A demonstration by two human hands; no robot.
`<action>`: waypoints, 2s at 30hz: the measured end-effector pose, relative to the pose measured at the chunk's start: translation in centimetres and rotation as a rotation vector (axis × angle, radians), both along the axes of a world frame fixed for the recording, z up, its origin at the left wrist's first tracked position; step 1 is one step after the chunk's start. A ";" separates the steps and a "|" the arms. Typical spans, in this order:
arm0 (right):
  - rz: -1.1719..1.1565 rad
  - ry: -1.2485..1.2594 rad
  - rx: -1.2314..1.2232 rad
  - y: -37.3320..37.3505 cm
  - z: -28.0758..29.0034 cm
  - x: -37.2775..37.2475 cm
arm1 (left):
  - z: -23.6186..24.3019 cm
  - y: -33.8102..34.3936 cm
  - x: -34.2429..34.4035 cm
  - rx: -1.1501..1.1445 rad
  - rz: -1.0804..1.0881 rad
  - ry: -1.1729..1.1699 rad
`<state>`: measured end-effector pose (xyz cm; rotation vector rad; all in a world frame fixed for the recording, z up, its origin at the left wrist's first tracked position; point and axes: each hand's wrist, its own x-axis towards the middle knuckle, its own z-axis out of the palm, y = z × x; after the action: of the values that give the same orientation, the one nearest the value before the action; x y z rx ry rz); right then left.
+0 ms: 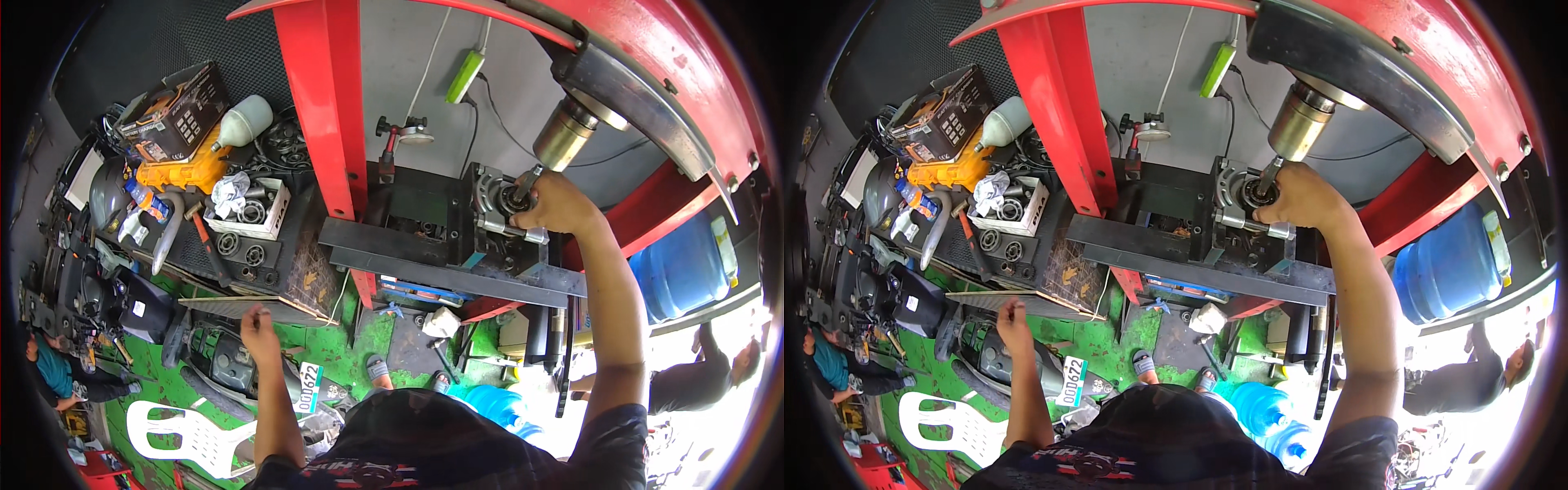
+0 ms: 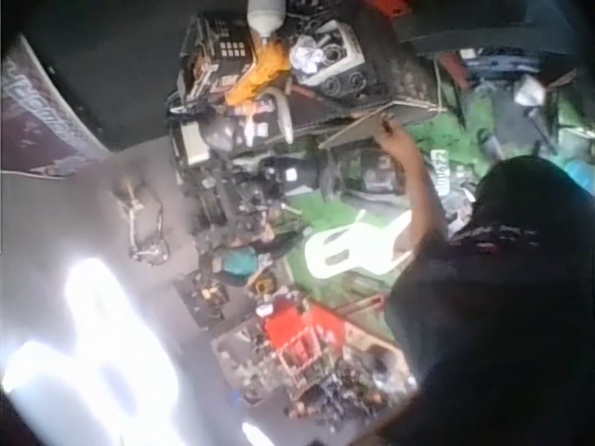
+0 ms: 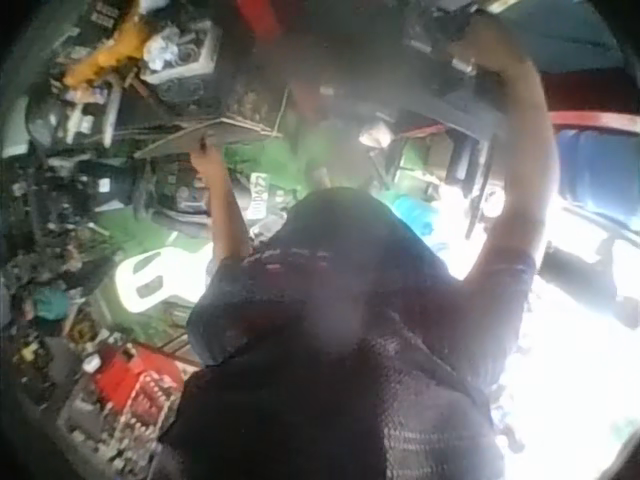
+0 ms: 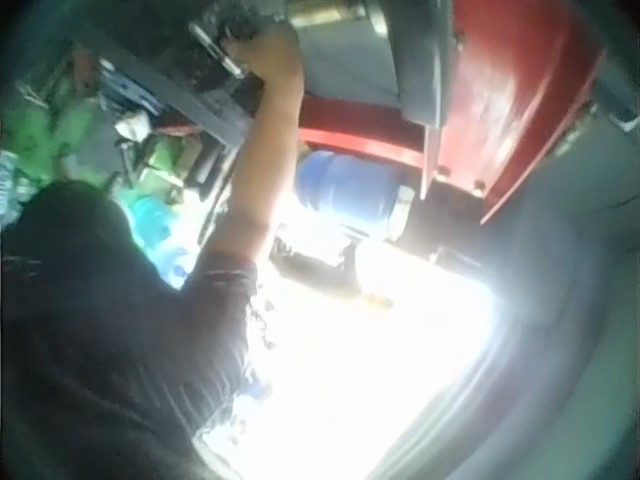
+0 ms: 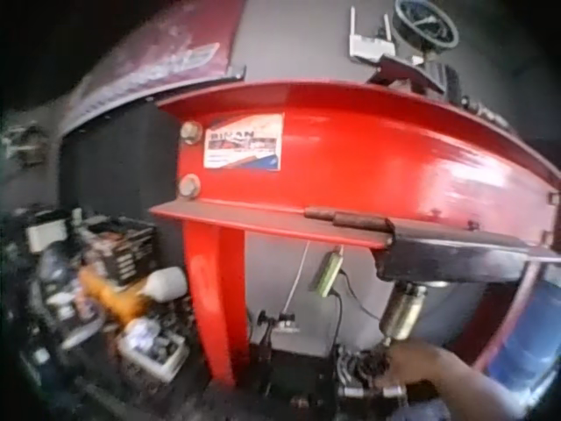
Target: The person uses a red hydraulic press to press bearings onto and off of a metal shaft. They repeatedly position the shaft and bearing under the press ram, operate the hydraulic lever to apply pressure, and then remove the components. The person also handles a metal plate and a cloth during the process.
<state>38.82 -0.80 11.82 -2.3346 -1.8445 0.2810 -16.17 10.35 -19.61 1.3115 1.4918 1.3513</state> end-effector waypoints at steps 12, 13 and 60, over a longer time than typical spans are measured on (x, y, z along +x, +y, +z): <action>0.007 0.398 0.531 -1.4 1.7 1.8 | -3.8 -12.0 6.5 -0.199 -0.273 0.079; 0.046 0.369 0.615 -1.5 1.2 1.4 | -3.7 -12.1 6.7 -0.178 -0.277 0.105; -0.181 0.742 0.179 -11.3 -16.2 -19.6 | 12.8 18.4 -4.5 -0.510 -0.147 -0.209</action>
<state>19.27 -12.12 -4.39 -1.8825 -1.2328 0.7902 -20.68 28.76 -6.82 0.9044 1.4383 0.9006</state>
